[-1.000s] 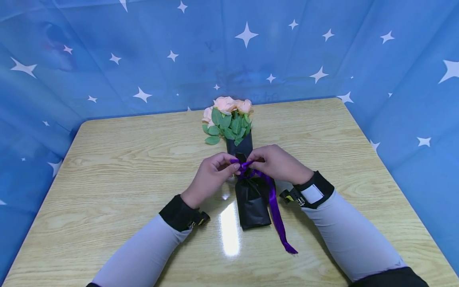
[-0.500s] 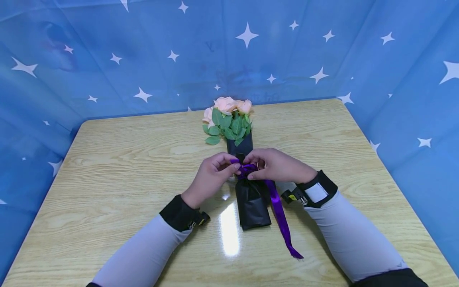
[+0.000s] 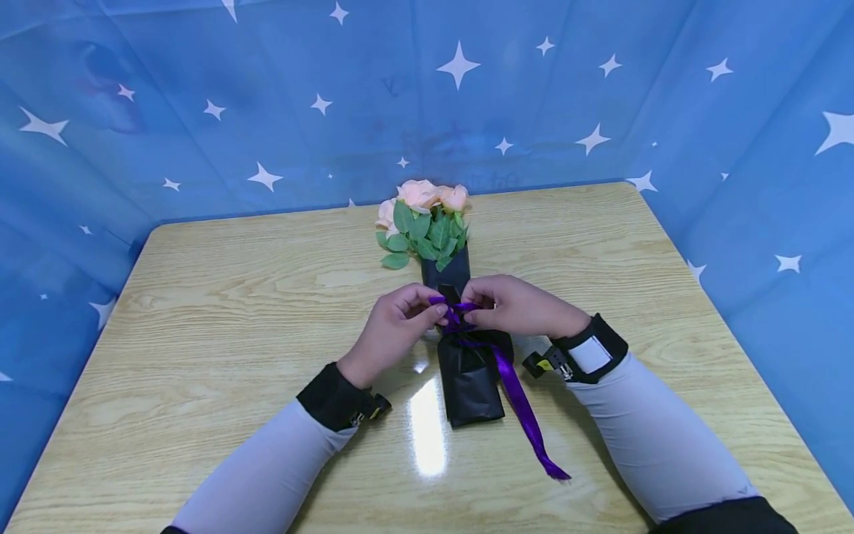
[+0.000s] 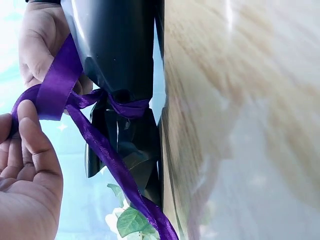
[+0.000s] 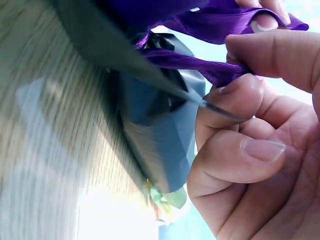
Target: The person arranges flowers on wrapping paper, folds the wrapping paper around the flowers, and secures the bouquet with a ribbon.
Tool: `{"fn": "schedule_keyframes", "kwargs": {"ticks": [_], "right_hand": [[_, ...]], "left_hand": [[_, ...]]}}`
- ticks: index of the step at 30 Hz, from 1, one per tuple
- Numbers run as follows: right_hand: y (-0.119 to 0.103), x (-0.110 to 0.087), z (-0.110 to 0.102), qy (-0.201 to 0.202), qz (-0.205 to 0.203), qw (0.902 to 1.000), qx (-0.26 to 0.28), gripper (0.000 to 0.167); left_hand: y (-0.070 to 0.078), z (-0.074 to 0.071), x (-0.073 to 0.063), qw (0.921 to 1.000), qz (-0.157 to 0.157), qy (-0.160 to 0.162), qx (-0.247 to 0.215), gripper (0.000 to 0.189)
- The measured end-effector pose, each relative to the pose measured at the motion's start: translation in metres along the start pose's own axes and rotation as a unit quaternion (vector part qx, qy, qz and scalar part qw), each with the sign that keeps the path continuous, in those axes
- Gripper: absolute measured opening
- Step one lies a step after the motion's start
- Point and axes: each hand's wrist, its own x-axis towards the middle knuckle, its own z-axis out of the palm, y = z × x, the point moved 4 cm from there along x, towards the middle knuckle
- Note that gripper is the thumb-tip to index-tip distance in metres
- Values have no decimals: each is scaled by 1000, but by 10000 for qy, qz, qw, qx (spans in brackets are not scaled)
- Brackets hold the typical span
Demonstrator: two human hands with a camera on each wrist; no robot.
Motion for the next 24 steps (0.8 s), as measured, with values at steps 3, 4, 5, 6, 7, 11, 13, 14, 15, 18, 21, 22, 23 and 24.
{"fn": "schedule_keyframes", "kwargs": {"ticks": [3, 4, 5, 6, 7, 11, 13, 14, 15, 18, 21, 22, 23, 24], "right_hand": [[1, 0, 0, 17, 10, 10000, -30, 4], [0, 0, 0, 2, 31, 10000, -53, 5], [0, -1, 1, -26, 46, 10000, -70, 7], [-1, -1, 2, -68, 59, 9999, -94, 11], [-1, -1, 3, -117, 82, 9998, -132, 16], [-5, -2, 9, -277, 166, 9976, -610, 35], [-7, -2, 14, -346, 161, 9947, -954, 37], [-8, -2, 16, -373, 138, 9928, -1126, 37], [-9, -2, 17, -404, 109, 9911, -1263, 36], [-11, -2, 22, -485, 12, 9879, -1470, 29], [-14, -2, 24, -521, -122, 9870, -1515, 22], [-14, -2, 24, -518, -185, 9870, -1512, 20], [-14, -1, 24, -493, -246, 9867, -1529, 18], [-14, -1, 24, -464, -316, 9865, -1540, 17]], "left_hand": [[-1, 0, 0, 10000, 21, -23, 28, 14], [-1, 0, 0, 10000, 19, -27, 36, 14], [-1, 1, 0, 10000, 17, -28, 45, 14], [-1, 1, 0, 10000, 12, -29, 57, 14], [-1, 1, 0, 10000, 10, -26, 62, 14], [-1, 1, 0, 10000, -28, -29, 67, 14], [-1, 1, -1, 10000, -39, -45, 59, 14], [-1, 1, -1, 10000, -37, -52, 67, 14], [-1, 2, -1, 10000, -29, -64, 63, 14], [-1, 2, -1, 9999, 14, -81, 58, 14], [-1, 3, -1, 9999, 28, -98, 16, 13], [-1, 3, -1, 10000, 15, -98, 14, 13], [-1, 3, -1, 10000, 1, -97, 14, 12], [-2, 3, -1, 9999, -14, -100, 22, 12]]}}
